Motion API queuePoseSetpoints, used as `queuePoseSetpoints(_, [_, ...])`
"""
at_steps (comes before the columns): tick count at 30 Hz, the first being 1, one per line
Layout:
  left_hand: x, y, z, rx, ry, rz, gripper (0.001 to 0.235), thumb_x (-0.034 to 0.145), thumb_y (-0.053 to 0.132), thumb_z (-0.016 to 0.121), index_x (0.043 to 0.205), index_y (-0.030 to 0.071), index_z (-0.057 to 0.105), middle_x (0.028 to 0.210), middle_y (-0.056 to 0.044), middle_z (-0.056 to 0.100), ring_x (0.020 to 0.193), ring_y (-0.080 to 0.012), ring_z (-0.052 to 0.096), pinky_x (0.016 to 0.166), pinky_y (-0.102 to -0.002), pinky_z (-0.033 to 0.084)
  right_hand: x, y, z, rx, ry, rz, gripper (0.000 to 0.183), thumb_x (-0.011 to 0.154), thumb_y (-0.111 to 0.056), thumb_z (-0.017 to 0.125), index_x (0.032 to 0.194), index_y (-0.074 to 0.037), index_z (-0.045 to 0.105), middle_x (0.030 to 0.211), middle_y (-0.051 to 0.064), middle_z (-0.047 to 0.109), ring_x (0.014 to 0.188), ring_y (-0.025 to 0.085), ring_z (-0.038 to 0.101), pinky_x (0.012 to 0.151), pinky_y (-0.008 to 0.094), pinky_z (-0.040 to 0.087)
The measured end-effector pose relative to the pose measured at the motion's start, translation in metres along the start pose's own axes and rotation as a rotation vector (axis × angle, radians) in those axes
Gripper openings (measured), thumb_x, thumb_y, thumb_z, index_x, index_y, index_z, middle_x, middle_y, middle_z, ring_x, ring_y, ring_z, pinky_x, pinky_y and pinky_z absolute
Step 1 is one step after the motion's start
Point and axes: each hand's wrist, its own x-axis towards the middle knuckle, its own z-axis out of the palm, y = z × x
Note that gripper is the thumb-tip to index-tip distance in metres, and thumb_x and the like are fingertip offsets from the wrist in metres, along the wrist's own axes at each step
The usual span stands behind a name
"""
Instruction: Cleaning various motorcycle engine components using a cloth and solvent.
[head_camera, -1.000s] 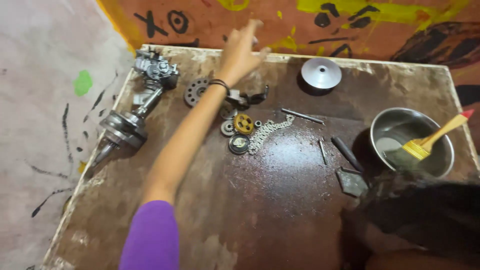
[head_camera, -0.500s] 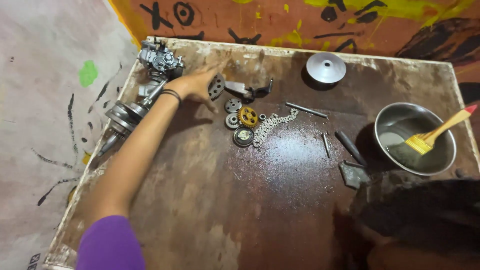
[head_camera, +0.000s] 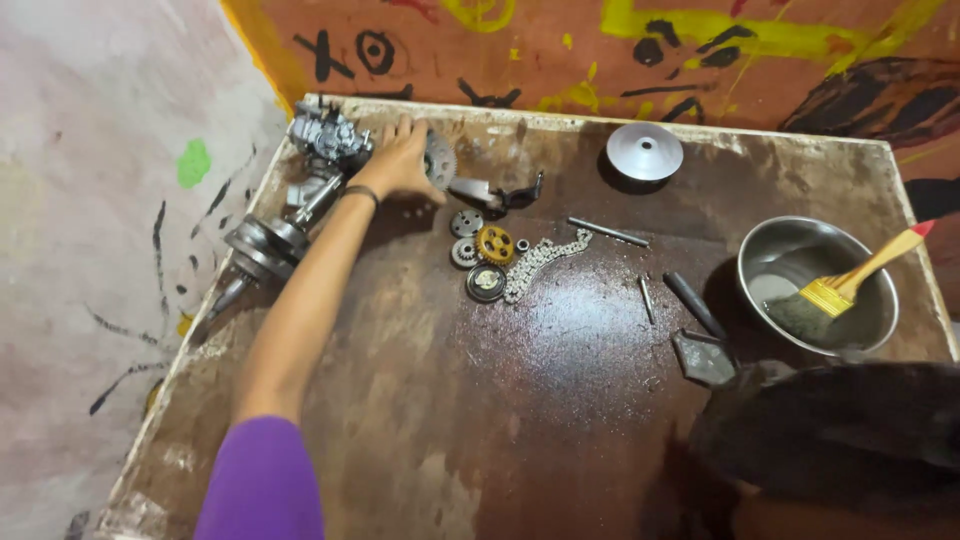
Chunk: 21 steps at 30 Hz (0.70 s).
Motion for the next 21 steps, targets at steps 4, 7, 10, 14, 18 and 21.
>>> queuePoseSetpoints(4, [-0.028, 0.108, -0.095, -0.163, 0.346, 0.121, 0.121, 0.047, 0.04, 0.101, 0.144, 0.005, 0.038, 0.138, -0.022, 0.041, 0.128, -0.0461, 0.04, 0.11, -0.057, 0.042, 0.003, 0.068, -0.025, -0.019, 0.034, -0.011, 0.04, 0.12, -0.029, 0.044, 0.139, 0.003, 0.058, 0.142, 0.012, 0.062, 0.129, 0.027, 0.055, 0.117, 0.039, 0.04])
queuePoseSetpoints(7, [-0.05, 0.195, -0.153, -0.265, 0.542, 0.369, 0.118, 0.05, 0.033, 0.098, 0.148, 0.01, 0.036, 0.137, -0.017, 0.042, 0.128, -0.0409, 0.041, 0.112, -0.054, 0.041, 0.007, 0.044, -0.023, -0.028, 0.061, -0.042, 0.04, 0.121, -0.029, 0.043, 0.139, 0.003, 0.058, 0.143, 0.013, 0.061, 0.13, 0.027, 0.055, 0.117, 0.039, 0.04])
queuePoseSetpoints(10, [-0.054, 0.273, -0.173, -0.325, 0.604, 0.591, 0.123, 0.048, 0.028, 0.096, 0.152, 0.011, 0.032, 0.137, -0.014, 0.042, 0.127, -0.039, 0.041, 0.114, -0.053, 0.037, 0.014, 0.026, -0.034, -0.067, 0.091, -0.08, 0.041, 0.121, -0.029, 0.042, 0.14, 0.004, 0.057, 0.144, 0.013, 0.061, 0.131, 0.028, 0.054, 0.118, 0.039, 0.039])
queuePoseSetpoints(14, [-0.047, 0.331, -0.164, -0.41, 0.464, 0.611, 0.126, 0.055, 0.028, 0.094, 0.159, 0.007, 0.025, 0.14, -0.015, 0.043, 0.13, -0.0385, 0.041, 0.117, -0.048, 0.038, 0.007, -0.052, -0.02, -0.106, 0.118, -0.111, 0.041, 0.121, -0.029, 0.04, 0.14, 0.004, 0.057, 0.145, 0.014, 0.06, 0.132, 0.028, 0.054, 0.119, 0.04, 0.038])
queuePoseSetpoints(18, [-0.018, 0.346, -0.142, -0.535, 0.518, 0.579, 0.126, 0.054, 0.028, 0.092, 0.157, 0.003, 0.023, 0.144, -0.018, 0.04, 0.139, -0.0423, 0.037, 0.124, -0.052, 0.031, 0.026, -0.13, 0.043, -0.097, 0.112, -0.158, 0.042, 0.122, -0.029, 0.039, 0.14, 0.004, 0.056, 0.145, 0.014, 0.06, 0.133, 0.029, 0.053, 0.119, 0.04, 0.038])
queuePoseSetpoints(21, [0.01, 0.347, -0.131, -0.474, 0.787, 0.578, 0.129, 0.055, 0.036, 0.093, 0.151, -0.003, 0.017, 0.147, -0.026, 0.032, 0.144, -0.0498, 0.028, 0.125, -0.058, 0.022, 0.024, -0.198, 0.076, -0.896, -0.327, -0.35, 0.023, 0.121, -0.02, 0.048, 0.134, -0.005, 0.059, 0.127, 0.016, 0.062, 0.121, 0.026, 0.056, 0.111, 0.036, 0.042])
